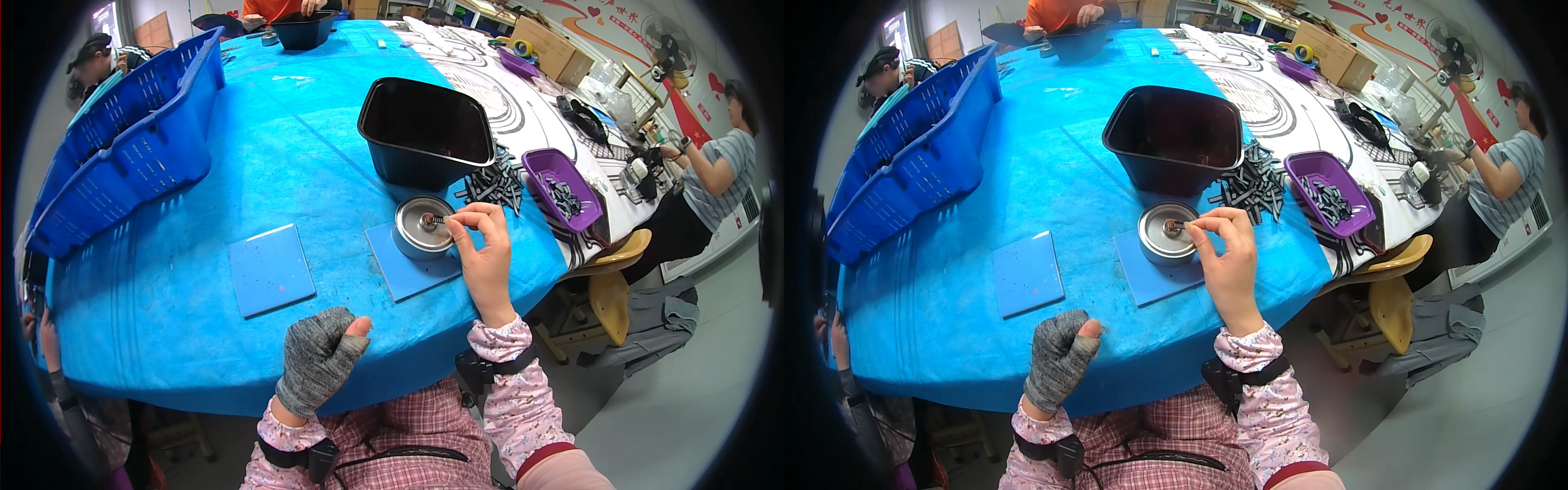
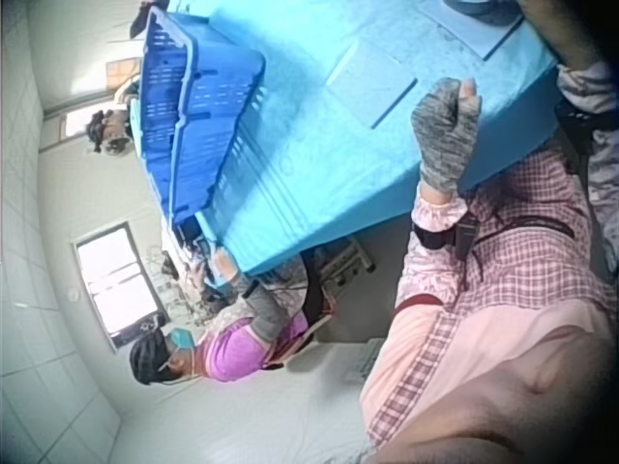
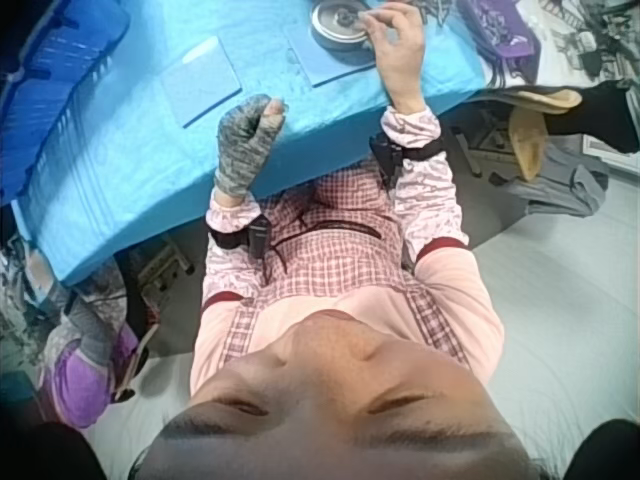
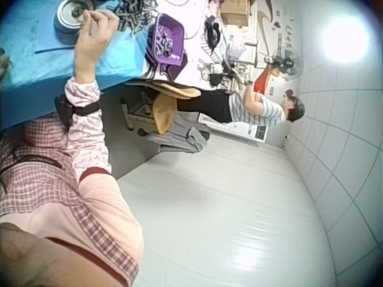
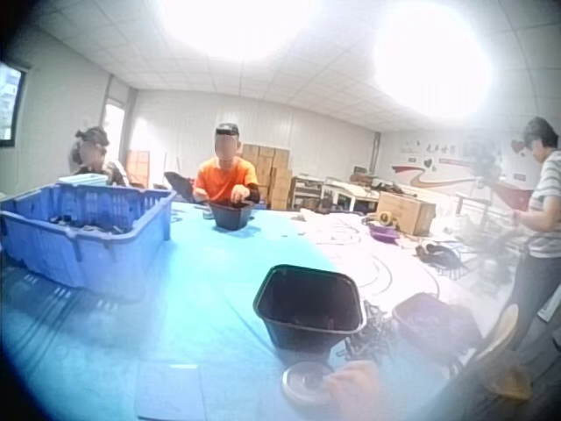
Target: The person is assembling small plastic and metal components at a workbench.
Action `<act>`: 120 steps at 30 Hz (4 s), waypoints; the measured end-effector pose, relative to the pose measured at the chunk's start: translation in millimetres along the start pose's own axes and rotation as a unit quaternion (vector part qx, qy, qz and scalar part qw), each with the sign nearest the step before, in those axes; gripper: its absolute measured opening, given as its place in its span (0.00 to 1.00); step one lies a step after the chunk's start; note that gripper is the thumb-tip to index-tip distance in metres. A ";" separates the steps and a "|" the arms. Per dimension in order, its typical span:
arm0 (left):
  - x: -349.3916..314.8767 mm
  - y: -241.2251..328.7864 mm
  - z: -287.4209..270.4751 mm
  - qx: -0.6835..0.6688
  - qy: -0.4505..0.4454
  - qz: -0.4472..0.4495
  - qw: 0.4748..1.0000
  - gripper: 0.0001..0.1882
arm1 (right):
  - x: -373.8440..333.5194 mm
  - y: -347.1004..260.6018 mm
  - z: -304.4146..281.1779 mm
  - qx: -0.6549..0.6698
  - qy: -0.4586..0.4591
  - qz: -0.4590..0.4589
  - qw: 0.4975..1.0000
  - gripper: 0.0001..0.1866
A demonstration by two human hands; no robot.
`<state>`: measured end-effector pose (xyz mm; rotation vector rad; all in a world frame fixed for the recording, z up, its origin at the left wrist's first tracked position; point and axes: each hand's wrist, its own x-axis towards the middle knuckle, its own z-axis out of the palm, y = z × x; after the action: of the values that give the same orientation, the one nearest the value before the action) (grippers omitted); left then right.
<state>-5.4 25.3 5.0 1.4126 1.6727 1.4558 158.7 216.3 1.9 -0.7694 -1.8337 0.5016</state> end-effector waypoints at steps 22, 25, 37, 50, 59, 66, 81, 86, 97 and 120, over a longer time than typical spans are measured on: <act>-1.9 10.9 -4.2 -0.070 -0.015 -0.064 0.995 0.15 | -0.6 -7.5 -10.7 -0.019 0.067 -0.091 0.993 0.05; -4.6 3.3 -4.5 -0.200 0.082 -0.075 0.974 0.14 | -29.9 -43.7 -13.3 0.125 0.030 -0.039 0.991 0.05; -17.0 75.2 25.5 -0.129 -0.040 0.212 0.968 0.39 | -96.5 -132.5 -28.3 0.614 -0.208 0.272 0.711 0.10; -20.4 89.3 38.0 -0.196 -0.057 0.199 0.959 0.41 | -99.8 -133.0 -35.7 0.579 -0.180 0.239 0.759 0.07; -17.6 66.9 35.0 -0.181 -0.108 0.100 0.973 0.40 | -106.4 -116.7 -24.7 0.542 -0.182 0.256 0.779 0.07; -17.1 15.3 1.6 -0.134 0.090 0.058 0.985 0.37 | -31.2 -33.7 -93.4 0.280 0.048 0.149 0.947 0.06; -16.5 6.7 -9.6 -0.189 0.041 -0.073 0.978 0.20 | 1.1 45.0 -78.1 -0.219 -0.067 0.004 0.973 0.12; -15.6 9.8 -7.6 -0.211 0.040 -0.076 0.974 0.18 | -5.0 39.2 -68.2 -0.144 -0.025 0.096 0.985 0.09; -5.3 49.9 20.9 -0.146 0.052 0.011 0.988 0.19 | -50.0 -108.5 -81.4 0.169 -0.213 0.048 0.961 0.05; -26.7 73.9 37.4 -0.193 0.084 0.038 0.977 0.08 | -66.2 -115.1 -62.3 0.382 -0.158 0.199 0.888 0.09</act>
<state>63.1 7.3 55.4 1.1752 1.3410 1.8685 202.0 87.3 56.7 -0.5148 -1.5462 1.5827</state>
